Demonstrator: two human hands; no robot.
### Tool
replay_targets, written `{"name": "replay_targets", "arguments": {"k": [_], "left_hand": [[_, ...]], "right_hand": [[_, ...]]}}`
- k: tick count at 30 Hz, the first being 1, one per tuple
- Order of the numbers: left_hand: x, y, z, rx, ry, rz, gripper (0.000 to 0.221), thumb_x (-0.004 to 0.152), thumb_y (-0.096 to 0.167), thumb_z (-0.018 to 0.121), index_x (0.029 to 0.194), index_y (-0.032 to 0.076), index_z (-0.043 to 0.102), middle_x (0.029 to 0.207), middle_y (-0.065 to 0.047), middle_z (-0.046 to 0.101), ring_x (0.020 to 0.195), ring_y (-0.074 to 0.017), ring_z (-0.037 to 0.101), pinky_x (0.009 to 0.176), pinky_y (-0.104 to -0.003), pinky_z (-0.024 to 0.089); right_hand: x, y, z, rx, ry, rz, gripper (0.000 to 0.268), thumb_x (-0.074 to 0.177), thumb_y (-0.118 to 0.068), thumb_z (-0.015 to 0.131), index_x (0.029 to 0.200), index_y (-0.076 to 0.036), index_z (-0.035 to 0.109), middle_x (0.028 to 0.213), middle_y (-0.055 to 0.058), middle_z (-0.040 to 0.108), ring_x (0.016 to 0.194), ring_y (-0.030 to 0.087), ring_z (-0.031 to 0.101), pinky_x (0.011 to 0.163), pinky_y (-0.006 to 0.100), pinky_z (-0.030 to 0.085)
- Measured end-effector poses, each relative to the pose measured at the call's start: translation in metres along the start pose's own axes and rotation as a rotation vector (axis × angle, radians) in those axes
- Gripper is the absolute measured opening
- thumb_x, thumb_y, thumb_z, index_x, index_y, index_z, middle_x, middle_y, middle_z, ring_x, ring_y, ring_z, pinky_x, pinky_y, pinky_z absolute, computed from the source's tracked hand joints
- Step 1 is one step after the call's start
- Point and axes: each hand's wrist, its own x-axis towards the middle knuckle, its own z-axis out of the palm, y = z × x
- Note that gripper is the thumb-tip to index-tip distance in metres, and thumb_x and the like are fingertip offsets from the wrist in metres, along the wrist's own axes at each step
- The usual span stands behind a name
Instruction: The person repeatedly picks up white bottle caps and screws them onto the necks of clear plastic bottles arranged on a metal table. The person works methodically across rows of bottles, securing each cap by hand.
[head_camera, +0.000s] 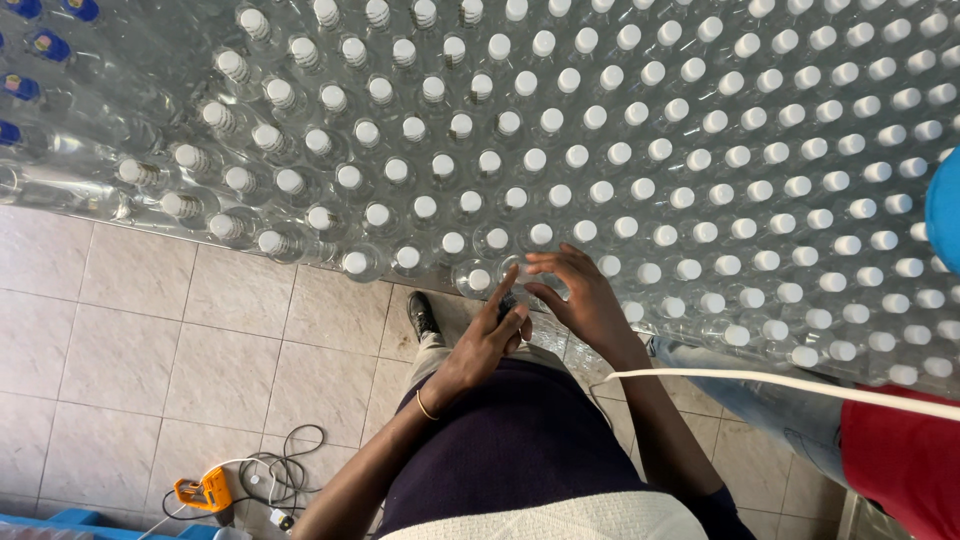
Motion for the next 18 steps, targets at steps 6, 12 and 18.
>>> {"name": "replay_targets", "arguments": {"k": [6,12,18], "left_hand": [[0.004,-0.014,0.002,0.030,0.074,-0.006,0.070,0.117,0.018,0.044,0.174,-0.005,0.008,0.088,-0.011,0.067,0.065,-0.0110,0.056,0.056,-0.024,0.044],[0.007,-0.023,0.009,-0.003,0.125,0.043,0.071,0.118,0.020,0.043,0.174,-0.005,0.007,0.088,-0.011,0.067,0.066,-0.0099,0.054,0.058,-0.025,0.042],[-0.013,0.018,0.029,0.040,0.111,0.086,0.072,0.117,0.016,0.043,0.175,-0.001,0.004,0.089,-0.013,0.067,0.071,-0.0139,0.061,0.061,-0.025,0.049]], "right_hand": [[-0.006,0.028,0.022,-0.119,0.034,-0.079,0.052,0.099,-0.027,0.081,0.147,-0.013,0.066,0.121,0.006,0.081,0.112,0.025,0.077,0.121,0.052,0.047],[-0.001,0.026,0.017,-0.217,-0.107,-0.068,0.048,0.103,-0.032,0.075,0.147,-0.016,0.066,0.128,0.009,0.076,0.123,0.029,0.071,0.125,0.053,0.040],[-0.005,-0.003,-0.027,0.213,-0.072,0.013,0.047,0.086,-0.025,0.094,0.129,-0.016,0.080,0.116,0.005,0.081,0.113,0.030,0.077,0.110,0.051,0.054]]}}
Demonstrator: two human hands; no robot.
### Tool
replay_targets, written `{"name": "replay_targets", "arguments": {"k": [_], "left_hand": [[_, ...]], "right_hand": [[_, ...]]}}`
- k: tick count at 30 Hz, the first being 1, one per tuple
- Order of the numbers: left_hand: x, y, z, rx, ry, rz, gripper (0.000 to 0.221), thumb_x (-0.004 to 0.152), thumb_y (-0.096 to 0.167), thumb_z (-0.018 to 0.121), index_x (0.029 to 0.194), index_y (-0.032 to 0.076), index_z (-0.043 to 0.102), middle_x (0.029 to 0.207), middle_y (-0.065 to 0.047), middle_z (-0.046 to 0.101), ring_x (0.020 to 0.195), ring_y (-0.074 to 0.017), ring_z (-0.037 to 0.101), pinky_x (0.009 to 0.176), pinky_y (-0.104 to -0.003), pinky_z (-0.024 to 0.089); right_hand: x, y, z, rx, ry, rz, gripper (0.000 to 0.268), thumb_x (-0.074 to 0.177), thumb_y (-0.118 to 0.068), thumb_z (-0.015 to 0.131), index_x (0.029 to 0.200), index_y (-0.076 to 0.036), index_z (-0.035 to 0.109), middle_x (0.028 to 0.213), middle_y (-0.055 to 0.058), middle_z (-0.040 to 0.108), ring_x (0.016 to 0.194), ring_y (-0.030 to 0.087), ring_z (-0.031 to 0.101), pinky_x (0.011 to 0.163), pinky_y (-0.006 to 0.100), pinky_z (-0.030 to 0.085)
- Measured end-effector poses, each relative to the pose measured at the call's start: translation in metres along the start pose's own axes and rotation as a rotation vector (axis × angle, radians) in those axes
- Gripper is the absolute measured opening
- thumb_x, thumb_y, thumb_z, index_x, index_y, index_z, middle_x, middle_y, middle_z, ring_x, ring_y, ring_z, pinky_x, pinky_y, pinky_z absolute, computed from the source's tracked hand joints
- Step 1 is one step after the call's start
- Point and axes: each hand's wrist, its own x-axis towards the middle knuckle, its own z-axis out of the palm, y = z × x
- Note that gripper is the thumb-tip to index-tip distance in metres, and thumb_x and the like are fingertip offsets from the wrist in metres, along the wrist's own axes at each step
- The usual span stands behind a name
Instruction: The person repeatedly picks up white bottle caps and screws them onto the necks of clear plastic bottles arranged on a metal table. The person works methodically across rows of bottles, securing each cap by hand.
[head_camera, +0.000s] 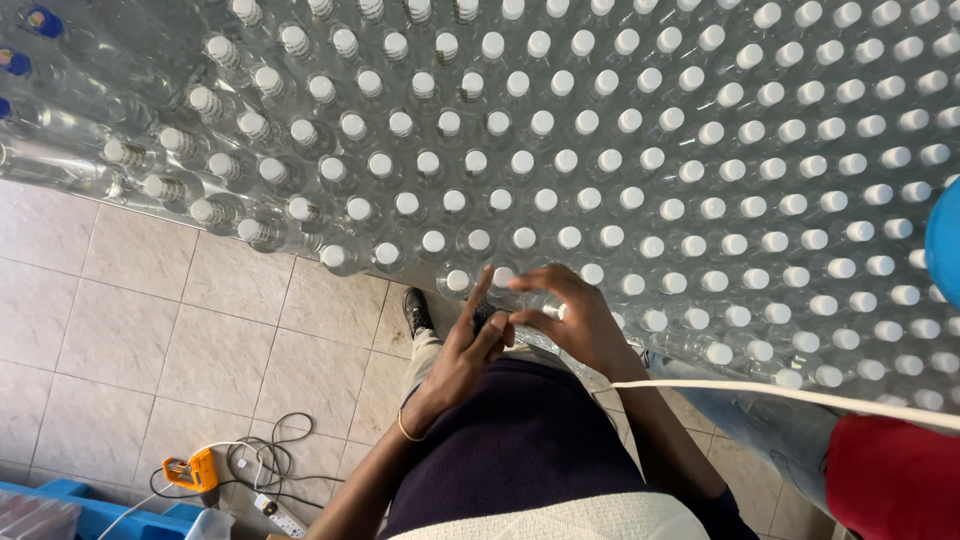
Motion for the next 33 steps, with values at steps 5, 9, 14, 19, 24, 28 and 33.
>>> {"name": "replay_targets", "arguments": {"k": [5,9,14,19,24,28,33], "left_hand": [[0.003,-0.023,0.016,-0.170,-0.101,-0.031,0.071,0.116,0.023,0.048,0.176,0.000,0.017,0.099,-0.012,0.064,0.086,-0.0222,0.072,0.067,-0.028,0.057],[0.010,-0.019,0.017,-0.126,-0.176,-0.039,0.070,0.117,0.027,0.047,0.175,0.000,0.018,0.088,-0.014,0.067,0.071,-0.0187,0.066,0.061,-0.026,0.050],[0.018,-0.015,0.017,-0.100,-0.156,-0.067,0.066,0.118,0.030,0.047,0.173,0.000,0.028,0.084,-0.011,0.066,0.067,-0.0158,0.065,0.057,-0.026,0.048],[0.025,0.024,0.010,-0.042,-0.099,-0.083,0.062,0.118,0.026,0.043,0.170,-0.005,0.029,0.086,-0.011,0.068,0.068,-0.0129,0.062,0.057,-0.026,0.044],[0.038,0.083,0.011,-0.086,0.068,-0.153,0.057,0.117,0.043,0.046,0.101,-0.003,0.076,0.059,-0.008,0.055,0.051,-0.0142,0.049,0.045,-0.025,0.036],[0.058,0.069,0.000,-0.143,0.041,-0.158,0.061,0.117,0.045,0.046,0.094,-0.004,0.073,0.054,-0.009,0.049,0.044,-0.0172,0.046,0.041,-0.026,0.032],[0.074,0.076,-0.001,-0.264,-0.020,-0.223,0.057,0.118,0.037,0.046,0.094,-0.007,0.071,0.054,-0.010,0.050,0.044,-0.0151,0.044,0.043,-0.027,0.033]], "right_hand": [[-0.013,-0.002,-0.008,0.189,-0.083,-0.044,0.035,0.080,-0.017,0.096,0.114,-0.015,0.087,0.096,0.003,0.080,0.093,0.025,0.079,0.097,0.044,0.060],[-0.017,-0.001,-0.019,0.227,-0.035,0.111,0.037,0.077,-0.012,0.099,0.111,-0.014,0.087,0.081,0.001,0.083,0.086,0.018,0.082,0.094,0.040,0.062],[-0.012,0.005,-0.024,0.234,-0.023,0.157,0.034,0.076,-0.012,0.099,0.108,-0.014,0.087,0.082,0.001,0.087,0.093,0.015,0.084,0.096,0.036,0.059],[0.014,-0.011,-0.031,0.281,0.024,0.164,0.024,0.087,-0.009,0.092,0.111,-0.010,0.087,0.090,0.005,0.089,0.099,0.016,0.082,0.096,0.037,0.060],[0.055,0.004,-0.023,0.091,0.207,0.193,0.020,0.101,-0.015,0.082,0.121,-0.017,0.085,0.103,0.002,0.088,0.105,0.016,0.082,0.101,0.035,0.059],[0.069,0.011,-0.009,0.003,0.197,0.210,0.019,0.105,-0.016,0.079,0.123,-0.015,0.084,0.105,0.005,0.087,0.106,0.023,0.082,0.100,0.040,0.059],[0.063,-0.001,-0.013,-0.075,0.116,0.243,0.017,0.106,-0.019,0.074,0.119,-0.014,0.085,0.113,0.010,0.086,0.117,0.034,0.077,0.105,0.047,0.058]]}}
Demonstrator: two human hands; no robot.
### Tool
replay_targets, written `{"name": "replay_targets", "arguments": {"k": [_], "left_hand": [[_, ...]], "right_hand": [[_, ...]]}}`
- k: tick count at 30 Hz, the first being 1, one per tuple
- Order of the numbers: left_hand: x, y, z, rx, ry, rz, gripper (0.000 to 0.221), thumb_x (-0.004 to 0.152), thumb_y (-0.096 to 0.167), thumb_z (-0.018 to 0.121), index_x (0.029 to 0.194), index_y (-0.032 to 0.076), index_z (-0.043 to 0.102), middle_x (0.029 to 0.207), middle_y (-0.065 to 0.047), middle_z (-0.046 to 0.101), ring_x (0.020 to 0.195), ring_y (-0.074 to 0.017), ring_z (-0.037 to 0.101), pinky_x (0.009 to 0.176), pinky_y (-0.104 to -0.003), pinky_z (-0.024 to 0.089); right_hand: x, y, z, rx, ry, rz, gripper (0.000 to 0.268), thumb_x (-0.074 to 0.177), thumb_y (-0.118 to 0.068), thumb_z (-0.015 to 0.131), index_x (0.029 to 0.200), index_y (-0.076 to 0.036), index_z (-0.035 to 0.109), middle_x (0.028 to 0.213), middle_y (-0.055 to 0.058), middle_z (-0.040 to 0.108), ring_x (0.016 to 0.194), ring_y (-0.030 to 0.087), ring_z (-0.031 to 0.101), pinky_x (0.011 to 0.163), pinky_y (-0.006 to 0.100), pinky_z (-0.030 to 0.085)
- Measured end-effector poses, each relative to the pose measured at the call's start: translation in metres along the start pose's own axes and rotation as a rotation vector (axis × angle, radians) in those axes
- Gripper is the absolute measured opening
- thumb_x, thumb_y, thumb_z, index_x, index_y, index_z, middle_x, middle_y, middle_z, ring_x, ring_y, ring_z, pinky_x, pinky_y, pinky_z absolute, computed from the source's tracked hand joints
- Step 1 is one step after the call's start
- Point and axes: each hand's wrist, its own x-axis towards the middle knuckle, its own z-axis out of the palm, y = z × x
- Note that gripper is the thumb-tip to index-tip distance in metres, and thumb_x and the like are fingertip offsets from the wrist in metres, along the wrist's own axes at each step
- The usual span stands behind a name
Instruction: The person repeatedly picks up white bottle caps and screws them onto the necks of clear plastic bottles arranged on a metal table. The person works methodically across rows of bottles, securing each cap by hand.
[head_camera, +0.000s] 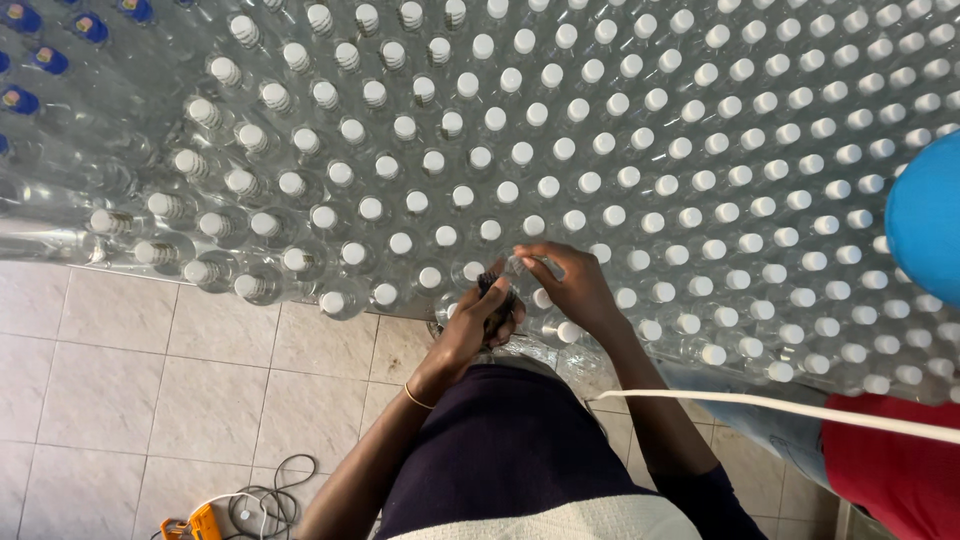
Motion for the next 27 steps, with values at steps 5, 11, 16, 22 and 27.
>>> {"name": "replay_targets", "arguments": {"k": [5,11,16,22,27], "left_hand": [[0.006,-0.025,-0.026,-0.060,-0.056,-0.068,0.044,0.120,0.030,0.046,0.125,-0.011,0.060,0.085,-0.021,0.068,0.055,-0.0158,0.055,0.046,-0.026,0.041],[0.022,-0.038,-0.040,-0.069,-0.105,-0.121,0.052,0.121,0.028,0.040,0.153,-0.013,0.041,0.092,-0.021,0.067,0.061,-0.0147,0.053,0.048,-0.026,0.042],[0.013,-0.019,-0.034,-0.010,-0.153,-0.093,0.054,0.122,0.026,0.034,0.157,-0.015,0.036,0.095,-0.019,0.067,0.064,-0.0120,0.053,0.051,-0.025,0.043],[-0.001,0.004,-0.023,0.021,-0.135,-0.090,0.050,0.121,0.034,0.040,0.117,-0.008,0.067,0.081,-0.011,0.065,0.061,-0.0106,0.052,0.050,-0.024,0.041],[0.015,-0.030,-0.028,-0.083,-0.125,-0.072,0.048,0.122,0.026,0.036,0.150,-0.013,0.043,0.093,-0.018,0.067,0.063,-0.0120,0.053,0.051,-0.026,0.043]], "right_hand": [[-0.010,0.020,0.004,-0.053,-0.016,-0.123,0.015,0.100,-0.017,0.080,0.114,-0.011,0.080,0.125,0.010,0.082,0.126,0.038,0.072,0.111,0.053,0.054],[-0.009,0.052,0.026,-0.189,0.032,-0.141,0.037,0.097,-0.020,0.083,0.131,-0.014,0.072,0.122,0.008,0.080,0.124,0.034,0.072,0.116,0.052,0.051],[-0.010,0.046,0.025,-0.225,0.051,-0.194,0.049,0.098,-0.019,0.082,0.144,-0.012,0.068,0.121,0.011,0.080,0.120,0.030,0.074,0.118,0.051,0.050],[-0.005,0.050,0.019,-0.318,-0.038,-0.224,0.035,0.097,-0.019,0.083,0.131,-0.012,0.075,0.121,0.011,0.080,0.119,0.033,0.075,0.117,0.050,0.052],[-0.002,0.057,0.013,-0.288,-0.059,-0.235,0.038,0.097,-0.026,0.083,0.132,-0.013,0.075,0.114,0.014,0.079,0.119,0.036,0.074,0.115,0.051,0.054]]}}
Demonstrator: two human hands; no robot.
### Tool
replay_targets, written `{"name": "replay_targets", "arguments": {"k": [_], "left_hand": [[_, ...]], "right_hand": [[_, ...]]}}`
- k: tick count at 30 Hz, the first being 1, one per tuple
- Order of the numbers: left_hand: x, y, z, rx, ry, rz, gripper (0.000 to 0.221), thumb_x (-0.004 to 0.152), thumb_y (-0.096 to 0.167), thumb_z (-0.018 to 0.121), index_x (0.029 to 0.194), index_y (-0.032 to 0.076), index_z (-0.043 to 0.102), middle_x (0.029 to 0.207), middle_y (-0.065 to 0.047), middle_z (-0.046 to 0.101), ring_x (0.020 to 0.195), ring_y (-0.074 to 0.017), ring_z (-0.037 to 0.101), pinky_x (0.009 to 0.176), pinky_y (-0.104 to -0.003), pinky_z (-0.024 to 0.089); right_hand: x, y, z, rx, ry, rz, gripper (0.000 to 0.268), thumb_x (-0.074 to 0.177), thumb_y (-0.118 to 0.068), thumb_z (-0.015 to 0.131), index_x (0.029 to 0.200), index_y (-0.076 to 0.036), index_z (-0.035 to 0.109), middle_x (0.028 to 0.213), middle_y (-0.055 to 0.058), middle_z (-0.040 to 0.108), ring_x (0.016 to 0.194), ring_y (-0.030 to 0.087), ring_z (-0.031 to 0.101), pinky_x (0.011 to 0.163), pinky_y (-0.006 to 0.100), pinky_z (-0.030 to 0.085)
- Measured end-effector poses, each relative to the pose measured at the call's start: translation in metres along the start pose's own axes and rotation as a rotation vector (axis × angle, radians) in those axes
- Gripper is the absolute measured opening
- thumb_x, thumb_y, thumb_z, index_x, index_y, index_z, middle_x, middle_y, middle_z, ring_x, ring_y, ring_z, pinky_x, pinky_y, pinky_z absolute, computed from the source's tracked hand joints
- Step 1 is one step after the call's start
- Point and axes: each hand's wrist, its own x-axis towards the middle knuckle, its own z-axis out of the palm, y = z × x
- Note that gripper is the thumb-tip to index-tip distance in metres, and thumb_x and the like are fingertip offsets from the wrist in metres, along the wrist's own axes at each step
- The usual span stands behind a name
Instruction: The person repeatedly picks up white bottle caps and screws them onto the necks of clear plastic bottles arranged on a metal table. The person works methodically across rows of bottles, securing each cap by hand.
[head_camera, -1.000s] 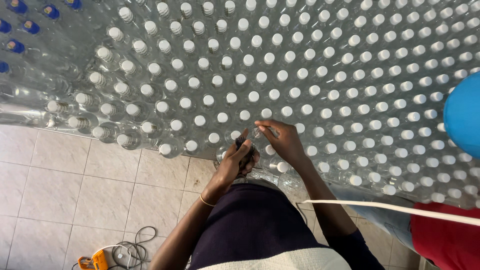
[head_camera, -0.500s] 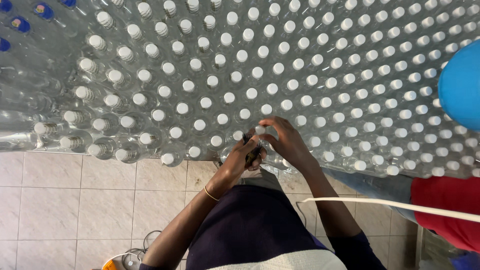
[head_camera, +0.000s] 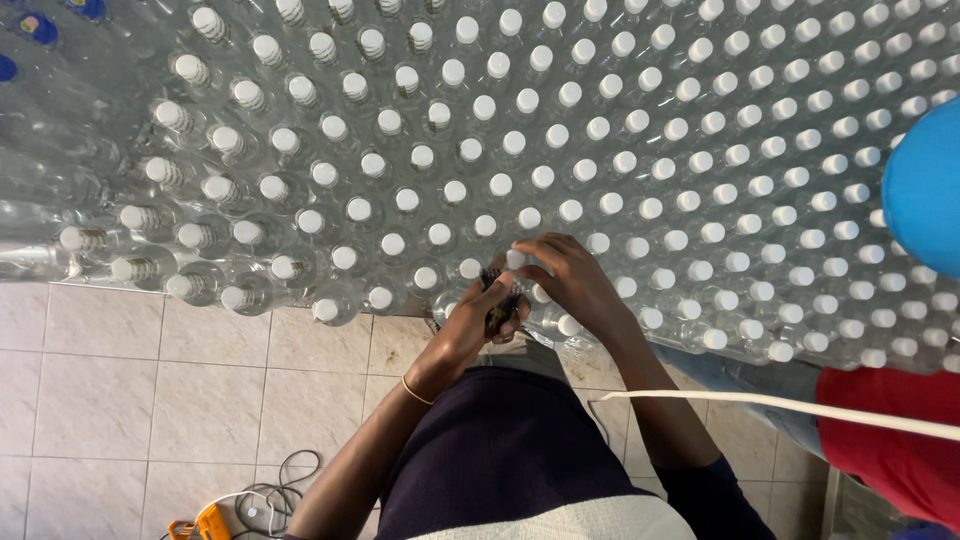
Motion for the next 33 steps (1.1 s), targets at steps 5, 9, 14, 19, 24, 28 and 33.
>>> {"name": "replay_targets", "arguments": {"k": [5,9,14,19,24,28,33], "left_hand": [[0.009,-0.004,0.005,-0.001,0.058,0.022,0.052,0.121,0.028,0.041,0.151,-0.013,0.040,0.092,-0.022,0.067,0.059,-0.0143,0.054,0.048,-0.027,0.043],[0.024,-0.019,-0.002,-0.042,0.117,0.046,0.044,0.120,0.029,0.045,0.143,-0.008,0.047,0.090,-0.024,0.069,0.056,-0.0177,0.056,0.045,-0.029,0.043],[0.013,-0.010,0.008,0.025,0.133,0.048,0.047,0.120,0.027,0.043,0.147,-0.011,0.046,0.090,-0.022,0.071,0.057,-0.0155,0.054,0.047,-0.028,0.042],[0.007,-0.006,0.022,0.023,0.195,0.011,0.041,0.118,0.029,0.045,0.131,-0.009,0.057,0.086,-0.023,0.069,0.058,-0.0168,0.057,0.046,-0.026,0.043],[0.011,0.000,0.029,0.076,0.202,0.024,0.046,0.119,0.030,0.045,0.138,-0.010,0.054,0.089,-0.022,0.070,0.060,-0.0163,0.055,0.048,-0.027,0.043],[0.010,0.006,0.030,0.084,0.186,0.011,0.049,0.119,0.030,0.044,0.144,-0.012,0.049,0.090,-0.022,0.070,0.060,-0.0157,0.055,0.048,-0.028,0.044],[-0.004,0.022,0.040,0.055,0.226,0.035,0.042,0.120,0.031,0.042,0.114,-0.006,0.062,0.087,-0.020,0.067,0.059,-0.0157,0.053,0.049,-0.026,0.040]], "right_hand": [[-0.006,0.008,0.001,-0.066,0.046,-0.111,0.036,0.102,-0.026,0.079,0.135,-0.012,0.074,0.109,0.013,0.079,0.109,0.033,0.077,0.112,0.047,0.056],[-0.007,0.017,0.013,-0.125,0.094,-0.153,0.044,0.100,-0.024,0.081,0.142,-0.015,0.071,0.105,0.009,0.078,0.106,0.030,0.078,0.108,0.048,0.055],[-0.002,0.020,0.010,0.000,0.038,-0.152,0.037,0.103,-0.028,0.075,0.138,-0.014,0.072,0.125,0.010,0.078,0.122,0.031,0.073,0.114,0.049,0.050],[-0.004,0.009,-0.002,0.033,0.081,-0.167,0.032,0.106,-0.022,0.073,0.136,-0.012,0.073,0.117,0.014,0.078,0.114,0.034,0.076,0.113,0.050,0.052],[-0.002,0.018,0.009,-0.074,0.064,-0.189,0.036,0.106,-0.025,0.074,0.139,-0.012,0.070,0.114,0.012,0.077,0.110,0.032,0.077,0.112,0.050,0.052],[0.003,0.025,0.015,-0.109,0.038,-0.176,0.040,0.103,-0.027,0.075,0.141,-0.014,0.068,0.113,0.010,0.076,0.108,0.031,0.076,0.114,0.050,0.050],[0.006,0.028,0.012,-0.157,-0.131,-0.069,0.045,0.101,-0.032,0.077,0.143,-0.017,0.068,0.121,0.009,0.075,0.120,0.030,0.073,0.119,0.049,0.043]]}}
